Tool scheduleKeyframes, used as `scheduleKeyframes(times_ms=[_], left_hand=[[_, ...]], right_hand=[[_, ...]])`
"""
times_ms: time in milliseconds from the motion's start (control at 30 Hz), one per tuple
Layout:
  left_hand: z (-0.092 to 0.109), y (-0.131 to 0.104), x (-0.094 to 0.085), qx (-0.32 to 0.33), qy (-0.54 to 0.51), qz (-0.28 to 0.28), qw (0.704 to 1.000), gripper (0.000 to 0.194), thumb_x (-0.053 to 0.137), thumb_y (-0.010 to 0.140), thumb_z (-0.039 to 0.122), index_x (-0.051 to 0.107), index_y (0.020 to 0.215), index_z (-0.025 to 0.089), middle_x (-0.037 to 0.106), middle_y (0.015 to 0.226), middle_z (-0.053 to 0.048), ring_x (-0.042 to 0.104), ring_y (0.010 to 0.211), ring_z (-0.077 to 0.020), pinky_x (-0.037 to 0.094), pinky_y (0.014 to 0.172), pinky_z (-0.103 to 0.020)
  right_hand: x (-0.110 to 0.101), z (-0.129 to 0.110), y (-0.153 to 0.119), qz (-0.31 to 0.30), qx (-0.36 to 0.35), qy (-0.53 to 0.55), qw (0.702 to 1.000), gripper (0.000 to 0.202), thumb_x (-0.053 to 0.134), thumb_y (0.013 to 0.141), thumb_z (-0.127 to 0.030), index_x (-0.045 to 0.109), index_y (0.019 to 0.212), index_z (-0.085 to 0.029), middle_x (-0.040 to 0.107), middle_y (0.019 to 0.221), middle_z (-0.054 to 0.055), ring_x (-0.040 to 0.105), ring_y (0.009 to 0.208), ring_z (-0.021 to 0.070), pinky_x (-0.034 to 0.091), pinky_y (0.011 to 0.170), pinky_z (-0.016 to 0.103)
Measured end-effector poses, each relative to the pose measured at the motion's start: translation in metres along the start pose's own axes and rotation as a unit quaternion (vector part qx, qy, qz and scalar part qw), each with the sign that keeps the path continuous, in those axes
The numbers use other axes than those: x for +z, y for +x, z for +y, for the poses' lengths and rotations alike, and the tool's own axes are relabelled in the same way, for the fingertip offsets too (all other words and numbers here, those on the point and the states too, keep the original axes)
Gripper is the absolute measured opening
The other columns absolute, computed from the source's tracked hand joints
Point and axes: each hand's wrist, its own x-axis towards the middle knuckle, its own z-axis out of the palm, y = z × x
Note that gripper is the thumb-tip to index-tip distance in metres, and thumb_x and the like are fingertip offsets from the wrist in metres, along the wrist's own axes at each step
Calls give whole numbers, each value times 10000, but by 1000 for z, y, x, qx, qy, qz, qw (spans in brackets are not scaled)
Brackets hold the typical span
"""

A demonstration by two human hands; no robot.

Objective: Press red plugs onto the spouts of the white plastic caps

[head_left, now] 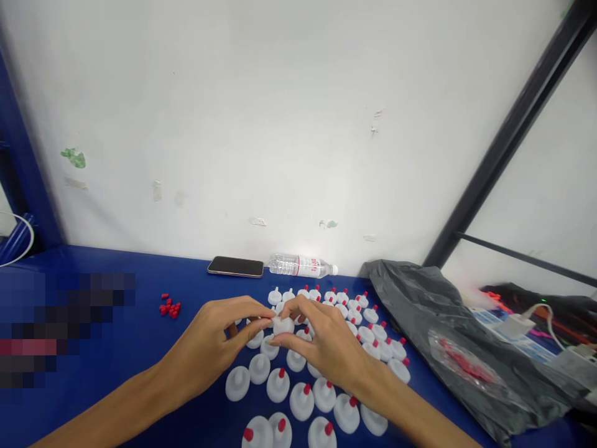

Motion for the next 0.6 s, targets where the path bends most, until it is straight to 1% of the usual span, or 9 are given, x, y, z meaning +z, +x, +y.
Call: scheduleKeyframes(times_ms=[133, 267, 333, 467, 600], left_hand=[[1, -2, 2, 6, 5, 19, 1000, 239, 594, 1014, 370, 808, 1034, 265, 808, 956, 5, 695, 734, -121, 495, 560, -193], [1, -3, 2, 6, 12, 16, 1000, 250, 593, 1012, 371, 813, 1039, 256, 814, 975, -15, 700, 736, -135, 488, 542, -202], [0, -2, 2, 2, 7, 14, 1000, 250, 599, 1006, 382, 815, 1050, 264, 816, 973, -10, 695, 714, -129, 490, 537, -200], [-4, -3, 4, -18, 1, 24, 1000, 210, 639, 978, 393, 822, 1022, 298, 823, 947, 23, 679, 659, -118, 498, 532, -200], [-6, -5, 5, -38, 0, 35, 999, 198, 667, 955, 404, 831, 1020, 315, 819, 812, 40, 626, 543, -118, 476, 479, -215]], right_hand=[[0, 0, 0, 1, 2, -14, 1000, 257, 749, 947, -459, 622, 1070, -272, 737, 958, -24, 712, 814, 169, 543, 717, 280], [1, 1, -2, 6, -13, -5, 1000, 282, 794, 918, -417, 619, 1084, -272, 740, 996, -21, 717, 842, 175, 552, 748, 286], [3, 2, -3, 14, -20, -3, 1000, 282, 781, 927, -421, 617, 1098, -267, 733, 1020, -6, 711, 853, 182, 557, 757, 298], [5, 3, -4, 44, -31, -1, 999, 247, 717, 978, -414, 610, 1136, -258, 696, 1058, 18, 683, 864, 176, 564, 772, 306], [7, 2, -3, 84, -30, 27, 996, 225, 763, 948, -376, 630, 1080, -253, 692, 1001, -2, 669, 852, 161, 569, 790, 297]])
